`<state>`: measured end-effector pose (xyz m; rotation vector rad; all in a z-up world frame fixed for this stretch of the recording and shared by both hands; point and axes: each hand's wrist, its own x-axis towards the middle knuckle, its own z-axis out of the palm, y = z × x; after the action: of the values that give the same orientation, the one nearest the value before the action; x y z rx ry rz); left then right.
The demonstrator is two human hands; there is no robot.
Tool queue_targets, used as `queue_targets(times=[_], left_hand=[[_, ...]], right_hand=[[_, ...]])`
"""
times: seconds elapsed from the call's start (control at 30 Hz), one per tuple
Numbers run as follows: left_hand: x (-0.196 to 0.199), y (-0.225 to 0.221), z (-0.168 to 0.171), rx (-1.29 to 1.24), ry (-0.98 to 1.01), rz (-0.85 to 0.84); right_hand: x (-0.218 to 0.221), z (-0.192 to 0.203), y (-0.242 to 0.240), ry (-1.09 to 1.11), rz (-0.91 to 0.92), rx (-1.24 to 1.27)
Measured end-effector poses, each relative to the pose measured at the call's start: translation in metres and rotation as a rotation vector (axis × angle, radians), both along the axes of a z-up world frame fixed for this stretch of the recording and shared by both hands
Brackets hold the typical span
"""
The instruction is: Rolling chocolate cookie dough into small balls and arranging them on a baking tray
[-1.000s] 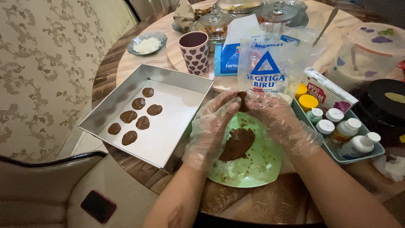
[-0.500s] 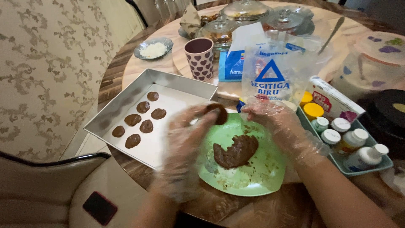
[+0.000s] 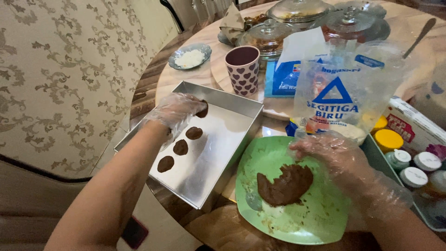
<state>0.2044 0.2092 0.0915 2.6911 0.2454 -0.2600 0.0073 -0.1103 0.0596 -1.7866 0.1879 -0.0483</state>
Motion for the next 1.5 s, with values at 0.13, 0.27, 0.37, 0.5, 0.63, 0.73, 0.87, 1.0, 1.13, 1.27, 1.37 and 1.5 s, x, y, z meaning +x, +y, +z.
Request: queue_targets(times=[0.13, 0.27, 0.37, 0.5, 0.63, 0.73, 0.87, 1.0, 1.13, 1.27, 1.37, 1.5], left_hand=[[0.029, 0.002, -0.028, 0.574, 0.183, -0.42], [0.043, 0.008, -0.051, 0.706, 0.211, -0.625], [0.066, 0.02, -0.067, 0.752, 0.172, -0.625], [0.08, 0.03, -0.083, 0.673, 0.144, -0.622], [0.06, 0.017, -0.065, 0.801, 0.255, -0.599], [0.052, 0.013, -0.054, 0.675, 0.252, -0.452], [0.05, 0.026, -0.055, 0.76, 0.182, -0.622], [0.043, 0.017, -0.038, 0.647, 0.212, -0.302], [0.073, 0.057, -0.061, 0.755, 0.006, -0.691], [-0.026, -0.004, 0.021, 0.331, 0.172, -0.325], [-0.01, 0.014, -0.038, 0.249, 0.296, -0.516], [-0.033, 0.005, -0.038, 0.426, 0.434, -0.497]], right_hand=[[-0.006, 0.033, 0.016, 0.237, -0.2, -0.019], [0.003, 0.011, 0.002, 0.168, -0.121, -0.062], [0.0, 0.024, 0.01, 0.25, -0.18, -0.081], [0.0, 0.026, 0.013, 0.227, -0.178, -0.094], [-0.002, 0.035, 0.015, 0.265, -0.191, -0.037], [-0.005, 0.044, 0.022, 0.3, -0.203, -0.06], [0.001, 0.026, 0.013, 0.269, -0.196, -0.028], [-0.005, 0.04, 0.02, 0.309, -0.231, 0.005], [-0.001, 0.025, 0.013, 0.234, -0.187, -0.024], [-0.002, 0.029, 0.014, 0.264, -0.189, -0.034], [0.002, 0.02, 0.007, 0.262, -0.14, -0.092], [0.004, 0.016, 0.005, 0.276, -0.131, -0.137]])
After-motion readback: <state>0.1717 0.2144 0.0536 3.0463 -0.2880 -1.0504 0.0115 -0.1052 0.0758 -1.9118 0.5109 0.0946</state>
